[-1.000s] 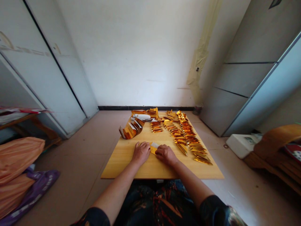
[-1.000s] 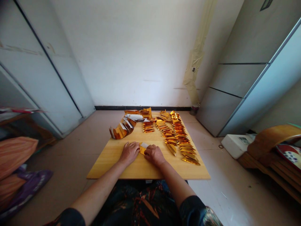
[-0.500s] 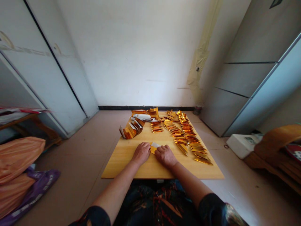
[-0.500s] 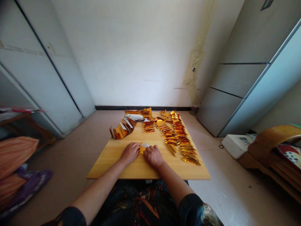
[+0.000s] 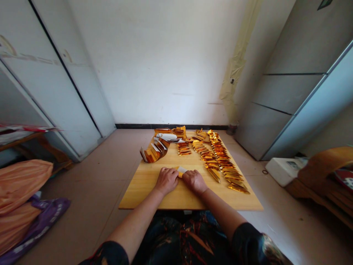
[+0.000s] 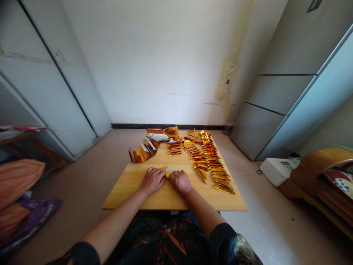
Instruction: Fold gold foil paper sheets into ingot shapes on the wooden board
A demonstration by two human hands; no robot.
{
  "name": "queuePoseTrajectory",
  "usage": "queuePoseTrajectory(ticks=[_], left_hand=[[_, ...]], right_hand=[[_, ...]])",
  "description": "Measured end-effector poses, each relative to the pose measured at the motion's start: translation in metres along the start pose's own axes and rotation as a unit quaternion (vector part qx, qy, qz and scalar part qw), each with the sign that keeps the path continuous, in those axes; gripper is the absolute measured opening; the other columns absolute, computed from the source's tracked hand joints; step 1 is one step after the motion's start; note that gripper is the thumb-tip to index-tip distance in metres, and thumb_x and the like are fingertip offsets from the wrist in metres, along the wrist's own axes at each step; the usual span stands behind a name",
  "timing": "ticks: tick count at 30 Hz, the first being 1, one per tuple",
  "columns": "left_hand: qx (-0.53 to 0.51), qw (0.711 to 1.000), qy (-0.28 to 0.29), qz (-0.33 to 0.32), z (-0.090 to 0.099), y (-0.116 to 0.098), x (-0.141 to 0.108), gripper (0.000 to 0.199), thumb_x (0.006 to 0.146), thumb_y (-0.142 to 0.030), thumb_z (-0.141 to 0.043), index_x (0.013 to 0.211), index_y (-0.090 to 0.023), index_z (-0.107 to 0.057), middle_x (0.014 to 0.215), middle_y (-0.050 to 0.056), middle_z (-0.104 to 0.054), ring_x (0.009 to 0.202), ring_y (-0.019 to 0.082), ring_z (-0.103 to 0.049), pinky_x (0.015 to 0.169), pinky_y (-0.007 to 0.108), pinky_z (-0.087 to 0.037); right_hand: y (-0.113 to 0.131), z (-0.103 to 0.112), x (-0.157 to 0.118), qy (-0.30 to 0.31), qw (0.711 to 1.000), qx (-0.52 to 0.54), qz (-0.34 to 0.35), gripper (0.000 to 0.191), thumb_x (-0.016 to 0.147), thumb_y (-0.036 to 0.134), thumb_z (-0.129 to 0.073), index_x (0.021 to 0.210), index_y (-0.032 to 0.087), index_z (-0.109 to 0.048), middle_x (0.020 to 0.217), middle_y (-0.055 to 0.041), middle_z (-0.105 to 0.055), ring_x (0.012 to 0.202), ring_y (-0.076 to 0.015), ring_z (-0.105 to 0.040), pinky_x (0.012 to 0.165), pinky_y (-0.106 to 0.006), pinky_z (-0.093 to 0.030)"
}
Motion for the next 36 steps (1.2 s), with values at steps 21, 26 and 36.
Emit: queuePoseTrajectory(ticks=[21, 26, 36], left_hand=[[-0.014, 1.000, -0.024, 0.011, 0.000, 0.000, -0.002, 0.020, 0.089, -0.017, -0.043, 0.083, -0.020, -0.061, 0.092, 0.005, -0.067, 0.094, 0.017, -0.059, 0.082, 0.033, -0.038], [-0.020, 0.999, -0.013, 0.022, -0.001, 0.001, -0.001, 0.019, 0.090, -0.018, -0.043, 0.085, -0.020, -0.061, 0.093, 0.005, -0.068, 0.095, 0.018, -0.060, 0.082, 0.034, -0.039], [-0.026, 1.000, -0.009, -0.004, -0.005, 0.000, -0.005, 0.018, 0.086, -0.012, -0.045, 0.090, -0.021, -0.060, 0.105, 0.006, -0.066, 0.105, 0.019, -0.057, 0.084, 0.036, -0.040]], right_hand=[[-0.005, 0.015, -0.009, -0.059, 0.993, 0.074, -0.067, 0.014, 0.087, 0.026, -0.050, 0.089, 0.019, -0.063, 0.094, -0.0052, -0.060, 0.087, -0.0160, -0.051, 0.073, -0.027, -0.031], [-0.013, 0.015, -0.008, -0.034, 0.988, 0.109, -0.100, 0.016, 0.088, 0.025, -0.048, 0.093, 0.020, -0.063, 0.100, -0.0050, -0.060, 0.094, -0.0170, -0.051, 0.075, -0.028, -0.031], [-0.028, 0.008, 0.001, 0.012, 0.972, 0.160, -0.174, 0.022, 0.091, 0.029, -0.047, 0.084, 0.019, -0.065, 0.093, -0.0040, -0.062, 0.087, -0.0140, -0.054, 0.070, -0.023, -0.033]])
Point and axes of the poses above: each hand's wrist, its own x-axis towards the middle knuckle, its own z-axis out of the back of the hand, y = z × x, the point moved 8 cm from there along x, towards the middle knuckle
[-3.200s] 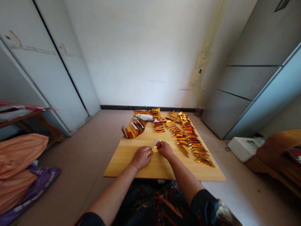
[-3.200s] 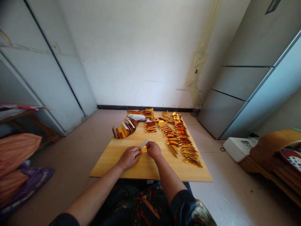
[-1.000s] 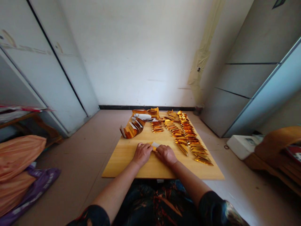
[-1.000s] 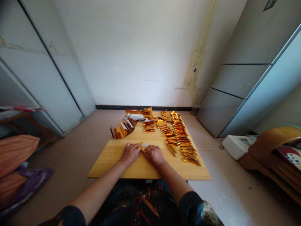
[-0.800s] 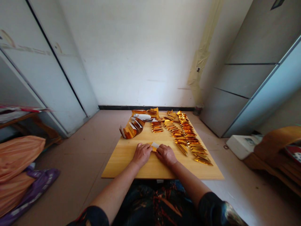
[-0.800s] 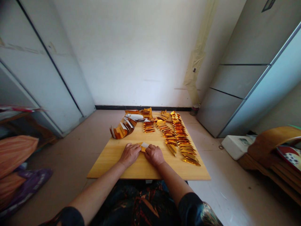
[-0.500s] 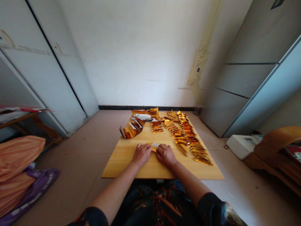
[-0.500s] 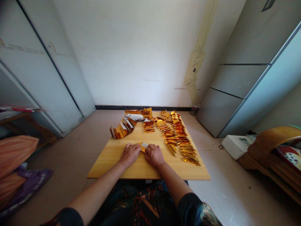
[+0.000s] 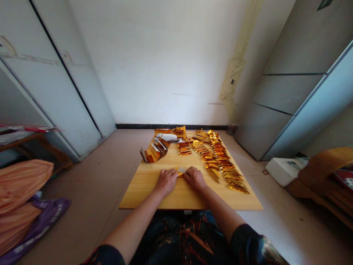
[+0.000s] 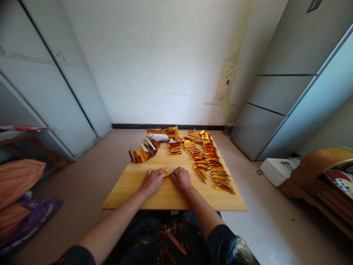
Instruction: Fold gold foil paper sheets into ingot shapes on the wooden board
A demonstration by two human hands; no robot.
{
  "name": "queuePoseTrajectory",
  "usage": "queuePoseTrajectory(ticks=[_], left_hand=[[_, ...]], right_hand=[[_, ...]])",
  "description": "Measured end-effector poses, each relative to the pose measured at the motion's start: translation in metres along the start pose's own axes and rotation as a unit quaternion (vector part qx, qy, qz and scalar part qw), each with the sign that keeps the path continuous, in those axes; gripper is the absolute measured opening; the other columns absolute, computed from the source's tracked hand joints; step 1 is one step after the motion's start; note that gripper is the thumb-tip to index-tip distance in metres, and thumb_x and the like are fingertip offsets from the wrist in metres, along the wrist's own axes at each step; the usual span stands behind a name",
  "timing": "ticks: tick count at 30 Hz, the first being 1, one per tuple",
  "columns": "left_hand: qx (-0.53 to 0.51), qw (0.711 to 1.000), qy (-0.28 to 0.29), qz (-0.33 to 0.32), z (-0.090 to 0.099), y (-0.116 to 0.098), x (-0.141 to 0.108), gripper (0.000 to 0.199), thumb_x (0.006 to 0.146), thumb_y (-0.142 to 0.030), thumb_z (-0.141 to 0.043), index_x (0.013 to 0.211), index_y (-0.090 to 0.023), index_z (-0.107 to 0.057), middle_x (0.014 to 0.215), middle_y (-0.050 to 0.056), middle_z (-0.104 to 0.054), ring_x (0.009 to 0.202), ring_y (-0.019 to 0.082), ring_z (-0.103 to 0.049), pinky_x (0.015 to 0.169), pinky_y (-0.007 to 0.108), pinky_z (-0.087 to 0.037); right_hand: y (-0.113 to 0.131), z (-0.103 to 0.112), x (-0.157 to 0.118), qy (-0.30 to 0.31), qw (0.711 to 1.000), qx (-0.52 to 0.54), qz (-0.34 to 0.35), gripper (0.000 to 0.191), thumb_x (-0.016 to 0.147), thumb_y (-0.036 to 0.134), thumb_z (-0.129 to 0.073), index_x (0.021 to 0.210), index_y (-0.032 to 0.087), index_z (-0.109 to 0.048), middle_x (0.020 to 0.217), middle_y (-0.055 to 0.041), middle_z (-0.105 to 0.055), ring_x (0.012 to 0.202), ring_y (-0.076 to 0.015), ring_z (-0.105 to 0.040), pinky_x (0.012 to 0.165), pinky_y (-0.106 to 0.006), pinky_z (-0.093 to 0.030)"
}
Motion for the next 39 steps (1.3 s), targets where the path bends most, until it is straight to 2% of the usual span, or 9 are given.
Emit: queuePoseTrajectory(ticks=[5, 14, 28, 34, 39], left_hand=[[-0.002, 1.000, 0.010, -0.011, -0.001, 0.001, -0.002, 0.023, 0.085, -0.011, -0.045, 0.099, -0.022, -0.059, 0.113, 0.006, -0.064, 0.111, 0.019, -0.054, 0.087, 0.036, -0.040], [0.012, 0.999, 0.034, -0.025, 0.001, 0.000, -0.003, 0.022, 0.089, -0.017, -0.042, 0.101, -0.024, -0.059, 0.111, 0.006, -0.062, 0.109, 0.019, -0.053, 0.087, 0.035, -0.039], [0.015, 0.999, 0.046, -0.026, 0.000, -0.001, -0.001, 0.019, 0.087, -0.015, -0.046, 0.097, -0.023, -0.059, 0.104, 0.006, -0.062, 0.100, 0.020, -0.055, 0.084, 0.035, -0.038], [-0.007, 0.999, 0.040, -0.026, 0.001, -0.001, -0.004, 0.029, 0.089, -0.013, -0.040, 0.109, -0.025, -0.057, 0.105, 0.005, -0.062, 0.103, 0.018, -0.054, 0.087, 0.034, -0.039], [0.011, 0.999, 0.041, -0.034, 0.001, -0.001, -0.005, 0.026, 0.089, -0.018, -0.043, 0.106, -0.027, -0.061, 0.118, 0.007, -0.059, 0.113, 0.022, -0.051, 0.090, 0.038, -0.040]], right_hand=[[-0.005, -0.003, 0.007, 0.011, 0.998, -0.013, -0.054, 0.024, 0.090, 0.031, -0.046, 0.084, 0.019, -0.066, 0.092, -0.0046, -0.063, 0.083, -0.0139, -0.057, 0.065, -0.023, -0.033], [-0.007, -0.003, 0.011, 0.018, 0.993, -0.027, -0.112, 0.018, 0.085, 0.029, -0.052, 0.085, 0.019, -0.067, 0.093, -0.0053, -0.065, 0.079, -0.0154, -0.060, 0.061, -0.024, -0.033], [-0.006, -0.005, 0.009, -0.006, 0.994, -0.031, -0.109, 0.013, 0.083, 0.028, -0.054, 0.084, 0.019, -0.063, 0.092, -0.0040, -0.063, 0.082, -0.0151, -0.059, 0.063, -0.024, -0.033], [-0.009, -0.008, 0.011, 0.003, 0.994, -0.022, -0.108, 0.012, 0.082, 0.029, -0.055, 0.083, 0.021, -0.064, 0.091, -0.0029, -0.062, 0.082, -0.0147, -0.058, 0.062, -0.024, -0.033], [-0.008, -0.006, 0.010, 0.003, 0.994, -0.014, -0.111, 0.011, 0.081, 0.029, -0.057, 0.084, 0.021, -0.064, 0.092, -0.0028, -0.062, 0.081, -0.0144, -0.057, 0.062, -0.023, -0.032]])
Point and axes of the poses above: each hand's wrist, its own x-axis towards the middle knuckle, its own z-axis out of the back of the hand, y = z × x, the point moved 8 cm from there along x, towards the middle knuckle
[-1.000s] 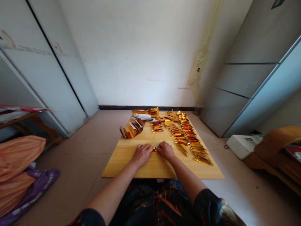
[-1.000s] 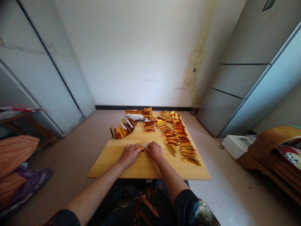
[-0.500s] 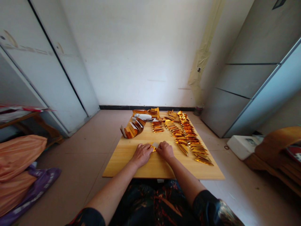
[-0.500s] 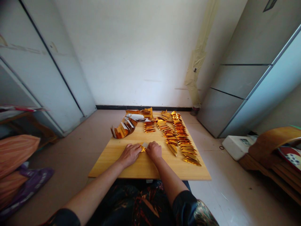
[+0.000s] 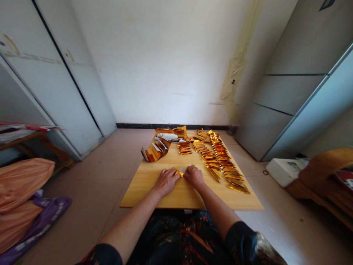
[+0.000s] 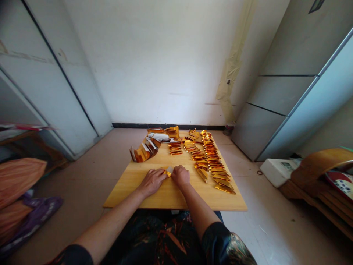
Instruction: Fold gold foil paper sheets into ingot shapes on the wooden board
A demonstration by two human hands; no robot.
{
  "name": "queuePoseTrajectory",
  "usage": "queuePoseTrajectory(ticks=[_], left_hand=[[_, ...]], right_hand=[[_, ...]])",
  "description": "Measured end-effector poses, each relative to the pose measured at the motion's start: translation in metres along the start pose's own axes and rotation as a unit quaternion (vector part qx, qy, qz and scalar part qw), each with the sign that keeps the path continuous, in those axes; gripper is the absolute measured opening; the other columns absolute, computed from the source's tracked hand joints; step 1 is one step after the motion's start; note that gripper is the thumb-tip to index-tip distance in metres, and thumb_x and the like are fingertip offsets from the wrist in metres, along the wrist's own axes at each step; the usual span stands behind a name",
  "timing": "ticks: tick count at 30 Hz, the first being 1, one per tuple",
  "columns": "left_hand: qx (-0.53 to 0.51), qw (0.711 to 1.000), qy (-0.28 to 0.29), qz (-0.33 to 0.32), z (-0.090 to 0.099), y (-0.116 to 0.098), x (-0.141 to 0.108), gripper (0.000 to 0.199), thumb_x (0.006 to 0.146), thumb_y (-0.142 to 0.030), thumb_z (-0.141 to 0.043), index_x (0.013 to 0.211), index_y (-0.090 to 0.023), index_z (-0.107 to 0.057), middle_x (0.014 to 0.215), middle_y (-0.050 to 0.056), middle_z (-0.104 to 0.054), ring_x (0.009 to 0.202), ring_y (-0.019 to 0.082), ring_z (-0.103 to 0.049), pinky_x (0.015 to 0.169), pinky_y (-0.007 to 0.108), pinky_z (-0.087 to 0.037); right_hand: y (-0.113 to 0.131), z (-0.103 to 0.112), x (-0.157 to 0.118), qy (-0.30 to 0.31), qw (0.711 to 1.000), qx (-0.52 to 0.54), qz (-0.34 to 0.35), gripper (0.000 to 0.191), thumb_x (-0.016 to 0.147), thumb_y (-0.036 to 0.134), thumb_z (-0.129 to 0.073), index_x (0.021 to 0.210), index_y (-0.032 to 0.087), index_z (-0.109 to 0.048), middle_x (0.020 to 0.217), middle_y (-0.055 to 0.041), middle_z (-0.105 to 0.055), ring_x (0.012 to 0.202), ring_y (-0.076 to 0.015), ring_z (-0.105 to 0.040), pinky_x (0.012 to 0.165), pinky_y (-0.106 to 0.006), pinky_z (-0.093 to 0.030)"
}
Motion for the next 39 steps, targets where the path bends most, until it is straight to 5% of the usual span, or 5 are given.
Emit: queuePoseTrajectory(ticks=[17, 21, 28, 39], left_hand=[[0.003, 1.000, -0.001, 0.003, -0.003, 0.002, 0.000, 0.022, 0.088, -0.020, -0.047, 0.101, -0.026, -0.064, 0.118, 0.010, -0.059, 0.113, 0.025, -0.051, 0.087, 0.041, -0.042], [-0.012, 1.000, 0.006, 0.010, -0.004, 0.003, -0.001, 0.025, 0.086, -0.018, -0.049, 0.103, -0.028, -0.065, 0.119, 0.008, -0.058, 0.113, 0.024, -0.051, 0.089, 0.040, -0.042], [0.007, 0.999, 0.030, 0.022, -0.005, 0.003, -0.001, 0.029, 0.088, -0.019, -0.047, 0.110, -0.030, -0.063, 0.123, 0.007, -0.057, 0.118, 0.023, -0.049, 0.092, 0.040, -0.041], [-0.038, 0.997, 0.041, 0.053, -0.003, 0.006, 0.000, 0.026, 0.087, -0.021, -0.048, 0.105, -0.030, -0.065, 0.126, 0.005, -0.056, 0.120, 0.023, -0.048, 0.094, 0.040, -0.039]], right_hand=[[-0.011, 0.001, 0.004, -0.001, 0.996, 0.094, -0.005, 0.020, 0.077, 0.011, -0.052, 0.086, 0.019, -0.068, 0.093, -0.0036, -0.064, 0.082, -0.0130, -0.058, 0.069, -0.021, -0.038], [0.003, 0.012, 0.008, -0.042, 0.989, 0.135, 0.050, 0.016, 0.075, 0.013, -0.056, 0.085, 0.019, -0.068, 0.091, -0.0038, -0.064, 0.081, -0.0127, -0.058, 0.069, -0.019, -0.039], [0.013, -0.006, 0.019, 0.066, 0.992, 0.107, 0.005, 0.014, 0.071, 0.022, -0.062, 0.082, 0.022, -0.070, 0.083, -0.0011, -0.069, 0.073, -0.0140, -0.059, 0.058, -0.021, -0.035], [0.008, -0.007, 0.024, 0.083, 0.992, 0.085, -0.031, 0.015, 0.070, 0.024, -0.062, 0.084, 0.022, -0.069, 0.082, -0.0015, -0.070, 0.071, -0.0130, -0.059, 0.055, -0.020, -0.034]])
Point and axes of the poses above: each hand's wrist, its own x-axis towards the middle knuckle, its own z-axis out of the back of the hand, y = z × x, the point moved 8 cm from there along x, towards the middle knuckle
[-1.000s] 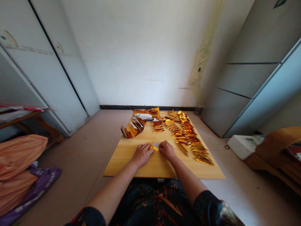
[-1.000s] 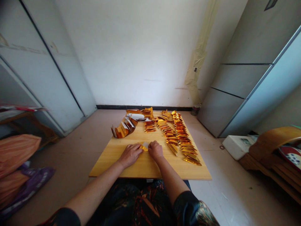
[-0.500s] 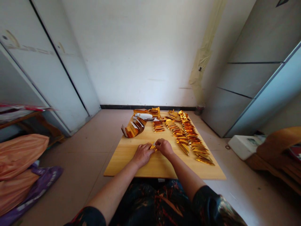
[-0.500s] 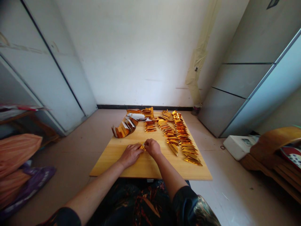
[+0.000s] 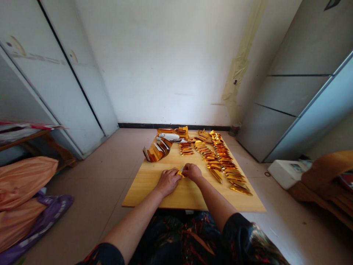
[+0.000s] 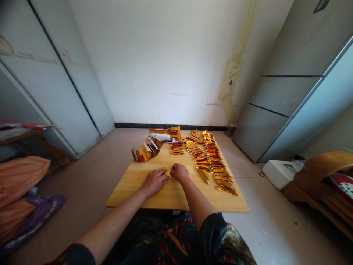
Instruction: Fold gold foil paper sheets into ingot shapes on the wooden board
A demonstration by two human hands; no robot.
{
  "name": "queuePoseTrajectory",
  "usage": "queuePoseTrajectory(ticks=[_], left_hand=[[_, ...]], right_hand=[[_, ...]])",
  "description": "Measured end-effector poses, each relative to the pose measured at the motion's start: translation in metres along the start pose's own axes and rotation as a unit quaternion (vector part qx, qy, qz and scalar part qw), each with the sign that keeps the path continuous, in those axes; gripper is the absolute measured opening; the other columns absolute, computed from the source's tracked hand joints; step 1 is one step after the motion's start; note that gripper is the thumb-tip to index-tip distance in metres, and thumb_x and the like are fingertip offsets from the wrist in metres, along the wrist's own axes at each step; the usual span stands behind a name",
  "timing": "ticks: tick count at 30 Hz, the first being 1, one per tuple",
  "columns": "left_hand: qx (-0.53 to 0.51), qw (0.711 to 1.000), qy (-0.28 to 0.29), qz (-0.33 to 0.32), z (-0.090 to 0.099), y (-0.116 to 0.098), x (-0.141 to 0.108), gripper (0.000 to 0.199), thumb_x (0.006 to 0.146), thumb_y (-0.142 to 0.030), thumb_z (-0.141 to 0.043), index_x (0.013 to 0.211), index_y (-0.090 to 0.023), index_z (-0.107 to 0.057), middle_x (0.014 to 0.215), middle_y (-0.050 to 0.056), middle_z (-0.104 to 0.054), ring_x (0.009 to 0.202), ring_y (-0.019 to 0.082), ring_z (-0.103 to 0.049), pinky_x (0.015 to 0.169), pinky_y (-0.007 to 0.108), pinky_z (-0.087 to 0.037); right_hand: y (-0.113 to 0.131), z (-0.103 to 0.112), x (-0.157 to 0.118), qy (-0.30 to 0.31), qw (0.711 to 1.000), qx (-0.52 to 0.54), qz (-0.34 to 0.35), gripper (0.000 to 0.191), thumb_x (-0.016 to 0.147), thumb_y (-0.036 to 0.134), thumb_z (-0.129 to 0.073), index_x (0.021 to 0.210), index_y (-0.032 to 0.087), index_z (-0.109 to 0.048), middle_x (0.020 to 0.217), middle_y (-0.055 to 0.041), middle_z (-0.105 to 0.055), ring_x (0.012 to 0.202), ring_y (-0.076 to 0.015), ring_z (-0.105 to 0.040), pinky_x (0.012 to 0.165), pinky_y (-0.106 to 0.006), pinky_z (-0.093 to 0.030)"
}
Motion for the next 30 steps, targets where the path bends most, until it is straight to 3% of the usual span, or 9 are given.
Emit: queuePoseTrajectory(ticks=[7, 11, 16, 18, 24, 30], left_hand=[[-0.046, 0.992, -0.027, 0.113, 0.003, 0.003, 0.006, 0.016, 0.087, -0.034, -0.051, 0.089, -0.024, -0.064, 0.113, 0.003, -0.063, 0.108, 0.022, -0.054, 0.096, 0.045, -0.032], [-0.055, 0.981, -0.055, 0.181, 0.001, 0.008, 0.006, 0.010, 0.084, -0.028, -0.052, 0.089, -0.023, -0.060, 0.100, 0.003, -0.067, 0.103, 0.022, -0.056, 0.099, 0.049, -0.027], [-0.094, 0.981, -0.017, 0.166, -0.003, 0.017, 0.009, 0.021, 0.082, -0.019, -0.050, 0.098, -0.028, -0.060, 0.124, 0.001, -0.060, 0.125, 0.022, -0.045, 0.102, 0.050, -0.025], [-0.114, 0.982, 0.005, 0.153, -0.005, 0.021, 0.011, 0.022, 0.080, -0.015, -0.049, 0.092, -0.028, -0.062, 0.129, -0.001, -0.058, 0.127, 0.021, -0.044, 0.103, 0.049, -0.025], [-0.137, 0.984, 0.017, 0.115, -0.008, 0.031, 0.014, 0.024, 0.077, -0.011, -0.046, 0.081, -0.027, -0.063, 0.129, -0.005, -0.058, 0.126, 0.019, -0.045, 0.105, 0.049, -0.025], [-0.138, 0.985, 0.027, 0.104, -0.011, 0.030, 0.010, 0.023, 0.078, -0.013, -0.045, 0.084, -0.027, -0.061, 0.132, -0.003, -0.055, 0.128, 0.020, -0.042, 0.106, 0.053, -0.022]], right_hand=[[0.008, -0.002, -0.004, -0.034, 0.998, -0.046, 0.022, 0.019, 0.076, 0.019, -0.055, 0.088, 0.021, -0.069, 0.090, -0.0057, -0.070, 0.078, -0.0152, -0.061, 0.061, -0.022, -0.038], [0.016, -0.007, -0.013, 0.002, 0.998, -0.019, 0.059, 0.022, 0.076, 0.013, -0.052, 0.087, 0.018, -0.071, 0.089, -0.0076, -0.071, 0.082, -0.0167, -0.063, 0.068, -0.022, -0.041], [0.011, -0.007, -0.026, 0.082, 0.990, 0.053, 0.105, 0.026, 0.071, 0.011, -0.053, 0.083, 0.019, -0.074, 0.077, -0.0023, -0.071, 0.072, -0.0156, -0.063, 0.066, -0.022, -0.044], [0.005, 0.000, -0.029, 0.052, 0.988, 0.066, 0.132, 0.027, 0.070, 0.011, -0.056, 0.088, 0.020, -0.073, 0.085, -0.0020, -0.071, 0.075, -0.0147, -0.063, 0.068, -0.021, -0.045], [0.012, 0.002, -0.046, -0.014, 0.955, 0.005, 0.298, 0.021, 0.073, 0.019, -0.063, 0.091, 0.023, -0.073, 0.098, -0.0041, -0.065, 0.089, -0.0160, -0.058, 0.079, -0.024, -0.044], [0.011, -0.003, -0.049, -0.025, 0.953, -0.014, 0.301, 0.017, 0.080, 0.029, -0.062, 0.094, 0.026, -0.071, 0.103, -0.0039, -0.060, 0.092, -0.0157, -0.055, 0.079, -0.024, -0.043]])
Point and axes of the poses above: each hand's wrist, its own x-axis towards the middle knuckle, its own z-axis out of the back of the hand, y = z × x, the point moved 8 cm from there along x, towards the middle knuckle
